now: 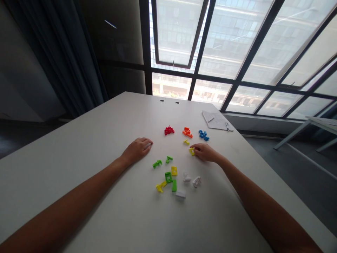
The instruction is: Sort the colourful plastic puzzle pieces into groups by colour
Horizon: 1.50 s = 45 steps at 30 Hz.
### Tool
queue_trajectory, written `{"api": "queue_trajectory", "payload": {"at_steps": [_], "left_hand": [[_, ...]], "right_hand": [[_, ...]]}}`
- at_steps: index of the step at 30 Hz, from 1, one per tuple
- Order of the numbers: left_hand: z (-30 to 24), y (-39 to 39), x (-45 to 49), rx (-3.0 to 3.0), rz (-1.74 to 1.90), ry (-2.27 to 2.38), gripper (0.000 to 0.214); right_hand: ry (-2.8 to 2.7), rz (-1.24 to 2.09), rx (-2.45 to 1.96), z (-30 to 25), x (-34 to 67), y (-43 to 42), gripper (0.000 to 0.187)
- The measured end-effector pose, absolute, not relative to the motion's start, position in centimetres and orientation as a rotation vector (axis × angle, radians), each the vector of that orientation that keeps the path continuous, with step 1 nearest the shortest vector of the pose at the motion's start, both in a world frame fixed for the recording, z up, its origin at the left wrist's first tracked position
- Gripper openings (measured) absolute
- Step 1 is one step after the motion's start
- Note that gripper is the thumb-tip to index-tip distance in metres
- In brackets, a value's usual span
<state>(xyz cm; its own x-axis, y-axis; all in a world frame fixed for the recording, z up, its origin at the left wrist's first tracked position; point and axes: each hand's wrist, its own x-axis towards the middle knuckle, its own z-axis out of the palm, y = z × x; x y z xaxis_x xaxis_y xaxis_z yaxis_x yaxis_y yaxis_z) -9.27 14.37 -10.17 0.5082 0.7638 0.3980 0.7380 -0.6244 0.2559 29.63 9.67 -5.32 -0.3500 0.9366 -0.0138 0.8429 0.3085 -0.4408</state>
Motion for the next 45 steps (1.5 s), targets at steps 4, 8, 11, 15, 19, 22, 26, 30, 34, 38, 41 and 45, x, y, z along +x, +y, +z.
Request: {"api": "queue_trajectory", "payload": {"at_steps": [4, 8, 11, 15, 19, 22, 26, 30, 34, 38, 41, 45], "left_hand": [[-10.2, 14.4, -9.3, 2.676, 0.753, 1.337, 0.033], [-10.1, 14.4, -9.3, 2.680, 0.748, 1.341, 0.033], [-10.1, 14.3, -9.3, 2.681, 0.739, 1.341, 0.033], [-9.9, 14.2, -9.2, 2.668, 0.752, 1.335, 0.034], [-10.0, 14.2, -9.2, 2.676, 0.776, 1.314, 0.035], [-10.1, 14.3, -9.2, 2.680, 0.767, 1.325, 0.036], [-10.1, 14.4, -9.2, 2.689, 0.739, 1.344, 0.035], [-10.0, 14.3, -9.2, 2.689, 0.726, 1.350, 0.034], [-10.1, 14.3, -9.3, 2.692, 0.731, 1.352, 0.033], [-10.1, 14.3, -9.3, 2.687, 0.743, 1.350, 0.033], [-10.0, 14.2, -9.3, 2.684, 0.742, 1.349, 0.033], [-10.0, 14.1, -9.2, 2.686, 0.734, 1.349, 0.034]], "right_hand": [[-2.206, 0.483, -1.664, -6.0, 29.4, 9.8, 0.035], [-2.204, 0.358, -1.687, -6.2, 28.8, 9.4, 0.026], [-2.293, 0.312, -1.668, -6.2, 28.6, 9.1, 0.028], [-2.276, 0.204, -1.647, -6.7, 29.0, 9.3, 0.019], [-2.083, 0.022, -1.721, -7.9, 29.9, 9.9, 0.016], [-2.038, -0.051, -1.754, -8.7, 30.4, 10.1, 0.021], [-2.062, -0.040, -1.727, -8.9, 30.3, 10.1, 0.027], [-2.149, -0.036, -1.678, -8.7, 29.8, 9.9, 0.034], [-2.193, -0.048, -1.625, -8.7, 29.6, 9.8, 0.036], [-2.138, -0.079, -1.526, -8.1, 29.2, 9.5, 0.034], [-2.210, -0.057, -1.372, -6.7, 27.9, 8.7, 0.022], [-2.518, 0.222, -0.995, -4.4, 25.0, 6.4, 0.013]]}}
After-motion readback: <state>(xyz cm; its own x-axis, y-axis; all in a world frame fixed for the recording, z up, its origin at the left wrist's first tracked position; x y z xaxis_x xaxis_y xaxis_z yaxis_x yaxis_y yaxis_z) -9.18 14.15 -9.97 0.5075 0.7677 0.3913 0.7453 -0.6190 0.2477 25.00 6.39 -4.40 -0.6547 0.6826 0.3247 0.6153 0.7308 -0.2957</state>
